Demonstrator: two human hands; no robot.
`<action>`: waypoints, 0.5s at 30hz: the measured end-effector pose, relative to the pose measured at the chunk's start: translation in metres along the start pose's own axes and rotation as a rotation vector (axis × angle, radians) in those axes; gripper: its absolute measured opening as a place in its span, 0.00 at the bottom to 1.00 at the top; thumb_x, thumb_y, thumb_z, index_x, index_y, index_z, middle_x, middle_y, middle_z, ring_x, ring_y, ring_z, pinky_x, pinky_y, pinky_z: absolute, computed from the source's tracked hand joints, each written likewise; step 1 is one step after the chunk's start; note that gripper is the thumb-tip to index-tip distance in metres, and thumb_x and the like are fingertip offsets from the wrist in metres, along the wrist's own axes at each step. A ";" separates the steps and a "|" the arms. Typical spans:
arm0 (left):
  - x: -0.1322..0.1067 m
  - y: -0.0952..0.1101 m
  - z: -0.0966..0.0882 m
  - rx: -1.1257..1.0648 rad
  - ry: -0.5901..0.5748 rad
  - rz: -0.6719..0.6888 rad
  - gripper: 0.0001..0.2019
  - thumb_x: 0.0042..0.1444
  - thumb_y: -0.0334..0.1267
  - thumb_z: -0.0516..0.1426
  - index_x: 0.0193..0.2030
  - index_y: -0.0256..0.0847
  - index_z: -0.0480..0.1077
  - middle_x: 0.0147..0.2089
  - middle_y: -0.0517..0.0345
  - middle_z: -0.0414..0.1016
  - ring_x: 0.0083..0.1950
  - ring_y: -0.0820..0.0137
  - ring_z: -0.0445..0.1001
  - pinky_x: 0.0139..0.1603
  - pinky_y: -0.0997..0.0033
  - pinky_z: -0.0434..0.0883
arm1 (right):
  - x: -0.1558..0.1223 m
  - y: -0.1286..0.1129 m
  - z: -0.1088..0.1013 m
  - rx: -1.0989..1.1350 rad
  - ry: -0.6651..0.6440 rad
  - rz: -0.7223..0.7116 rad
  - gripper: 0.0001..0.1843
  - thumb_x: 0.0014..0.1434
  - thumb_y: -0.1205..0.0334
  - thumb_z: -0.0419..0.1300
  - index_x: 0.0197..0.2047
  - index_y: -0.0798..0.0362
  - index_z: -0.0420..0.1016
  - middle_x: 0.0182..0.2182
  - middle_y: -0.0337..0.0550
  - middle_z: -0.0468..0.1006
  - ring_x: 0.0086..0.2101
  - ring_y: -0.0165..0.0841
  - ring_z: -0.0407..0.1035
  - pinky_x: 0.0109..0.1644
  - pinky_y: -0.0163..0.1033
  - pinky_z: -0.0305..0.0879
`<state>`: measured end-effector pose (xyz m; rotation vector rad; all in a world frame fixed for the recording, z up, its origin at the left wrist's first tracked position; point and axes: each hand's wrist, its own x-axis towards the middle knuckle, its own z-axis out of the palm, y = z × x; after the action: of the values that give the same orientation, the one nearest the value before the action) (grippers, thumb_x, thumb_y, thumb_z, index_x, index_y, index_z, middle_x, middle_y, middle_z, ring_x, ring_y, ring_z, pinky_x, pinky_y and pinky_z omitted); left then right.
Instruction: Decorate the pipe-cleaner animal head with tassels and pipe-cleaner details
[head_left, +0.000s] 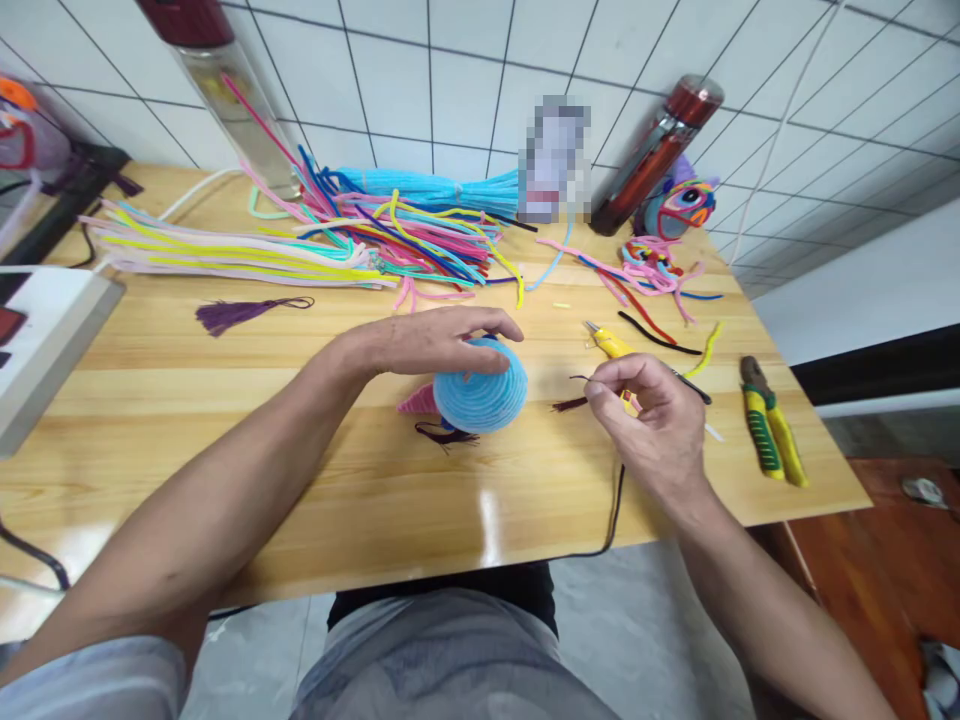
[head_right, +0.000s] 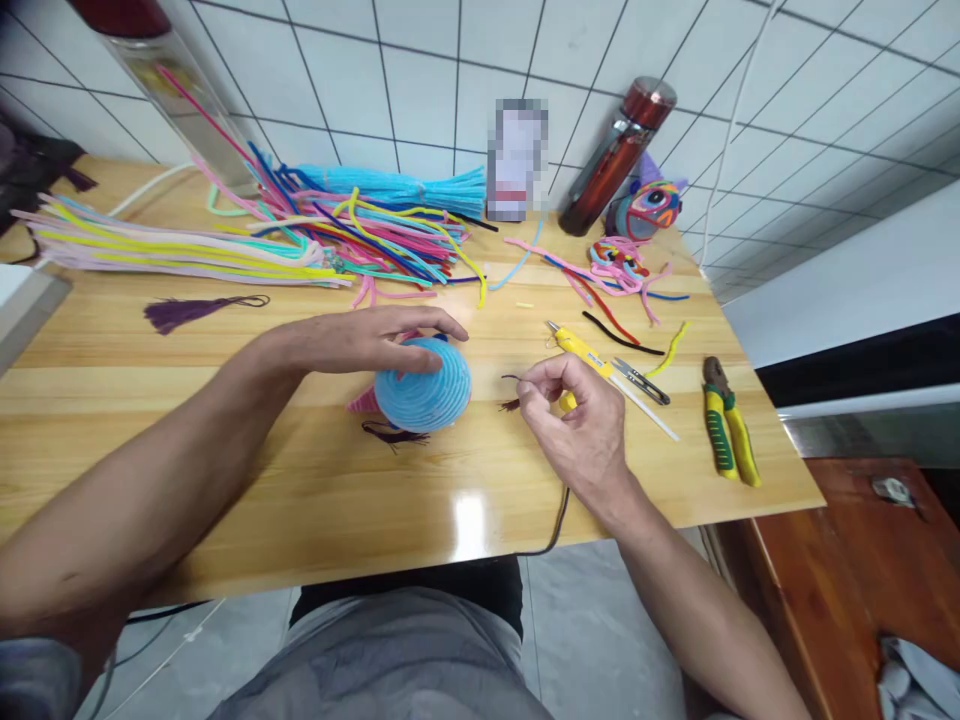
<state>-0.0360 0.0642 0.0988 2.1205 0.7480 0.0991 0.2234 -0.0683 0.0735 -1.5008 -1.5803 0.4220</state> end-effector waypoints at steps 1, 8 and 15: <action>-0.001 -0.001 -0.001 -0.012 0.012 -0.001 0.30 0.66 0.56 0.55 0.70 0.45 0.70 0.72 0.52 0.71 0.72 0.54 0.69 0.71 0.60 0.66 | -0.003 -0.001 0.000 0.001 0.005 0.013 0.04 0.61 0.61 0.66 0.33 0.47 0.77 0.27 0.36 0.79 0.29 0.33 0.71 0.37 0.42 0.70; -0.010 -0.009 -0.021 0.078 0.193 -0.122 0.26 0.68 0.59 0.51 0.51 0.37 0.78 0.53 0.49 0.80 0.56 0.56 0.76 0.59 0.60 0.68 | -0.022 -0.002 -0.001 0.114 0.053 0.135 0.04 0.57 0.59 0.68 0.33 0.48 0.78 0.27 0.36 0.79 0.30 0.33 0.71 0.37 0.41 0.69; -0.022 -0.002 -0.025 0.080 -0.040 -0.023 0.35 0.58 0.59 0.60 0.69 0.48 0.72 0.71 0.56 0.75 0.69 0.54 0.70 0.64 0.66 0.66 | -0.034 -0.004 -0.005 0.176 0.108 0.200 0.06 0.54 0.59 0.72 0.33 0.49 0.80 0.28 0.38 0.80 0.30 0.33 0.71 0.38 0.40 0.68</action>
<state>-0.0633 0.0709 0.1176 2.1821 0.7644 0.0146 0.2205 -0.1023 0.0667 -1.5240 -1.2804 0.5687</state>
